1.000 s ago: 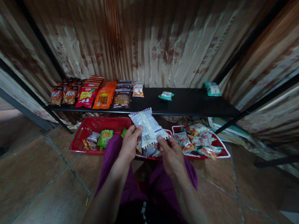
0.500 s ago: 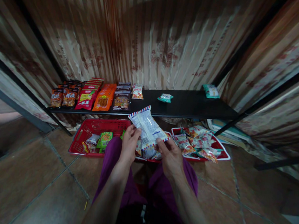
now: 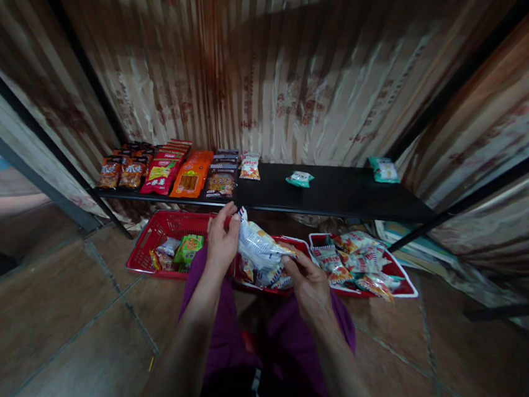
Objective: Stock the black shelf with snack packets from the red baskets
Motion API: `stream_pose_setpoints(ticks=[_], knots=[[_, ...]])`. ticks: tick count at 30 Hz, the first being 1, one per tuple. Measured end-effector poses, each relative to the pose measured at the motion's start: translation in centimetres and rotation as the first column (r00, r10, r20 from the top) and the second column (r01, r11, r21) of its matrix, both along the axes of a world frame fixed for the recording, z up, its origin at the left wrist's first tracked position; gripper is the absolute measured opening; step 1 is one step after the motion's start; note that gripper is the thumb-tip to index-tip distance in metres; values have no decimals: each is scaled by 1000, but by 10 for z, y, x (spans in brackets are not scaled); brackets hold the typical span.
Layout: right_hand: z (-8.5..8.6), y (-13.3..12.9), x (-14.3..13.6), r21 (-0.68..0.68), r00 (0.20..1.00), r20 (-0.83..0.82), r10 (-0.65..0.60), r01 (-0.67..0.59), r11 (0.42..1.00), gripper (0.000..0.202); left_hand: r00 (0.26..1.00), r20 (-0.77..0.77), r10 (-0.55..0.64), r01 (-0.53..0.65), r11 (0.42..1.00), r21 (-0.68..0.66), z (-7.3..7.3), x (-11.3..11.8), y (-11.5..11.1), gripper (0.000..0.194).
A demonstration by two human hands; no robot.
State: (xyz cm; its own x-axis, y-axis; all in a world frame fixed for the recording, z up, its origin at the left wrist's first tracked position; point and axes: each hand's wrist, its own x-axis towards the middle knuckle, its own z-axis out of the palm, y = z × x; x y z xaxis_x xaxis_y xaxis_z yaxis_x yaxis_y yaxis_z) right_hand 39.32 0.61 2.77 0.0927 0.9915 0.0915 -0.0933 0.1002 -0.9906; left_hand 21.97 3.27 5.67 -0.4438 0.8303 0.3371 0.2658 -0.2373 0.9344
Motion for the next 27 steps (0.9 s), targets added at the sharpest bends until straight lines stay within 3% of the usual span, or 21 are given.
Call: stream_pose_setpoints(ticks=[4,8,19,27], knots=[[-1,1,3,-10,1000,-1,10,-10,1000,31,976,196,-93,103,994,-41,-7,-2,4,21],[-2,1,4,-27,1000,-18,0,-1,1000,31,944,329,3,16,998,-56,-6,0,3,13],[6,-1,4,-53,991,-111,-69,64,997,32,932,340,124,-108,992,-66,-12,5,6,11],[8,-1,3,-63,978,-169,-119,109,992,30,940,331,81,-64,996,-60,-12,4,4,10]])
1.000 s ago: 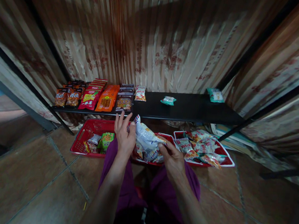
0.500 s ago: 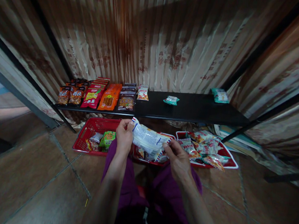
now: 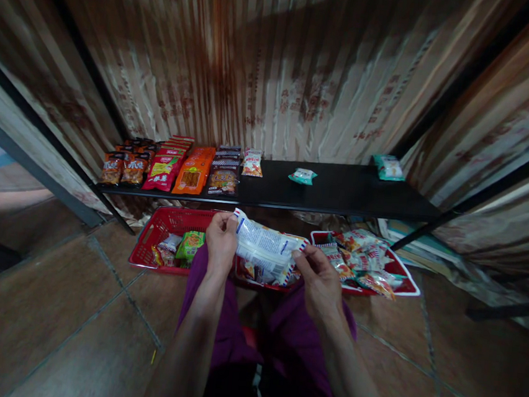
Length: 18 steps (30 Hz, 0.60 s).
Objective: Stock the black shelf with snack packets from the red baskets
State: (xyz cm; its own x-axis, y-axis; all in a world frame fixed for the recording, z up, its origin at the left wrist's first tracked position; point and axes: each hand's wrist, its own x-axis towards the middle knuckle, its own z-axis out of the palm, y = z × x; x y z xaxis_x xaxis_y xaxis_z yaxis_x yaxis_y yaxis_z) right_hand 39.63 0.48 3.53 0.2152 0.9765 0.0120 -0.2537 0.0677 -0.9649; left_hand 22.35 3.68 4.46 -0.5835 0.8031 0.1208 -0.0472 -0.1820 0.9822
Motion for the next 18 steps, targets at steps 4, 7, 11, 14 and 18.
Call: stream_pose_setpoints(ticks=[4,7,11,14,18], knots=[[0,-1,-1,-3,1000,-18,-25,25,1000,31,1000,10,-17,17,1000,6,3,1,-2,12],[-1,0,-1,-16,999,-6,-42,42,999,33,1000,6,-21,21,1000,-9,1,1,-2,12],[-2,0,0,-22,998,14,-62,63,998,33,1000,1,-31,32,999,-24,-1,1,-1,13],[-2,0,0,-6,998,40,-54,54,999,30,999,9,-37,38,999,-25,0,1,-1,12],[-2,0,-1,-7,997,38,-68,68,998,29,999,21,-46,47,998,-33,1,1,-2,12]])
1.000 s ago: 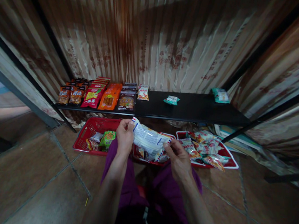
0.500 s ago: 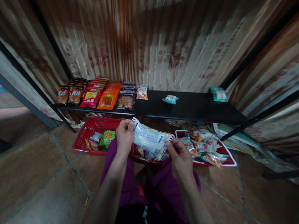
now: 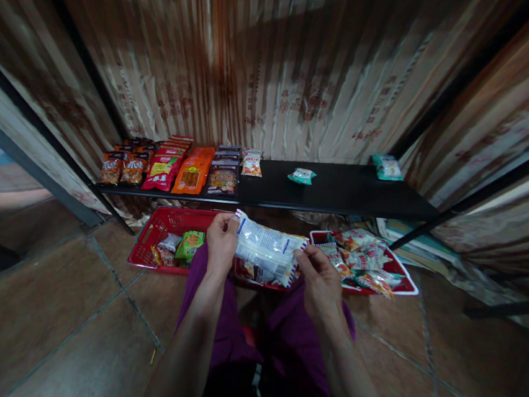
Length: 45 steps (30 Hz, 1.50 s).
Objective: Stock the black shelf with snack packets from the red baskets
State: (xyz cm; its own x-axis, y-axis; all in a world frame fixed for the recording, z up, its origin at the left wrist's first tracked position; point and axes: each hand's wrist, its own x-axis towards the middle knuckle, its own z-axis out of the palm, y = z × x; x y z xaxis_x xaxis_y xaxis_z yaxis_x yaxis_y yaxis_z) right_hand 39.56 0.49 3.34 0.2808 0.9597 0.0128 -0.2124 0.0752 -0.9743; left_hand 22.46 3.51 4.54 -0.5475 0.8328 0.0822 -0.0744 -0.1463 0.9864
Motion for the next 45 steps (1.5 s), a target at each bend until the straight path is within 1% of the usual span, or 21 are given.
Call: stream_pose_setpoints(ticks=[4,7,9,11,14,16,18,20,22,24,25,27,29,30,32,34,35,37,39,42,45], knots=[[0,1,1,-35,998,-34,-45,44,998,32,1000,1,-17,17,1000,-24,-1,0,1,12],[-1,2,2,-78,996,-74,-59,53,996,34,997,-8,-77,76,995,-60,-3,-2,1,10],[-4,4,3,-79,996,-69,-64,58,995,34,993,-9,-122,121,989,-84,-3,-4,0,8],[-8,5,4,-57,998,-5,-68,68,996,34,988,0,-156,156,983,-100,-2,-6,-1,6],[-14,7,9,34,975,212,-67,61,998,41,978,35,-206,208,970,-124,2,-9,-4,5],[-15,8,13,134,921,387,-53,0,991,47,969,75,-236,245,959,-145,7,-10,-6,6],[-13,7,16,235,851,523,-45,-94,967,47,959,125,-255,274,947,-167,11,-11,-7,7],[-8,6,16,314,795,606,-33,-201,928,42,949,176,-262,293,938,-186,14,-12,-7,9],[-3,4,15,357,771,637,4,-300,885,37,940,222,-261,305,932,-197,15,-13,-7,10],[1,1,15,347,772,629,93,-386,855,33,931,262,-252,307,931,-196,15,-14,-6,10],[2,0,15,321,778,610,150,-416,851,31,928,281,-246,305,933,-192,15,-15,-6,11],[4,-3,17,239,786,561,260,-455,858,30,920,316,-233,298,938,-176,14,-16,-6,12],[6,-5,20,157,772,523,361,-504,849,36,911,349,-220,288,945,-156,12,-17,-6,14],[7,-6,22,135,750,523,404,-541,830,41,906,366,-214,283,948,-146,11,-17,-6,15],[10,-7,24,130,688,555,467,-626,769,51,893,403,-200,272,953,-130,8,-19,-5,16],[11,-7,24,138,631,604,486,-684,716,63,878,442,-183,265,955,-130,4,-20,-4,17],[12,-7,23,134,609,628,484,-697,704,70,870,462,-175,264,955,-137,2,-21,-4,16],[11,-7,19,99,582,666,467,-689,718,79,854,497,-154,264,952,-158,-2,-21,-2,16],[10,-6,16,68,581,692,428,-643,763,77,841,525,-133,263,948,-181,-4,-21,-1,15],[7,-6,12,70,622,686,377,-572,817,63,829,549,-110,263,942,-209,-5,-21,1,12],[2,-5,11,84,678,620,395,-558,825,58,820,561,-108,274,937,-219,-6,-21,3,11]])
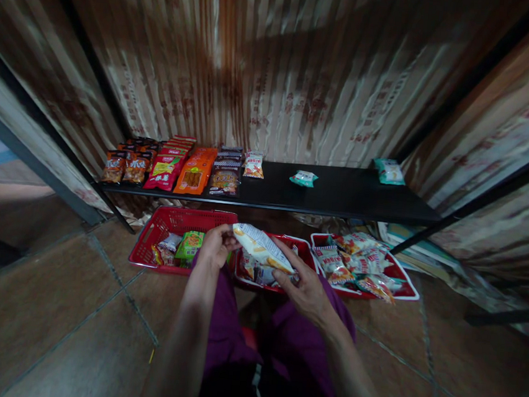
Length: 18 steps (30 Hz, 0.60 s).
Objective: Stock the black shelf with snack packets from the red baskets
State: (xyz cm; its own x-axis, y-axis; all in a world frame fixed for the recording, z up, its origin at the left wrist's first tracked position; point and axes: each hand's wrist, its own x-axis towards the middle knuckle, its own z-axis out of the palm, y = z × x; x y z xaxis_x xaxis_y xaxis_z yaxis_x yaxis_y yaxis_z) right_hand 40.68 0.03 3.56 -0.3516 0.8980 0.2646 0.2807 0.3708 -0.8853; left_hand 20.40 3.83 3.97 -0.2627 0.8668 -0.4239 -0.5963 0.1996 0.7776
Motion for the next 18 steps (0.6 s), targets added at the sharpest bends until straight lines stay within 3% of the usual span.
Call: stream_pose_setpoints(ticks=[8,13,18], knots=[[-10,2,0,-220,981,-191,-47,4,975,56,996,-73,-44,47,998,44,0,1,-6,11],[-14,4,-3,-319,929,-314,-194,89,944,41,979,-200,-34,55,993,101,-1,3,-10,22],[-22,6,-7,-536,806,-392,-443,191,822,33,967,-256,-7,44,989,141,-3,8,-8,26]])
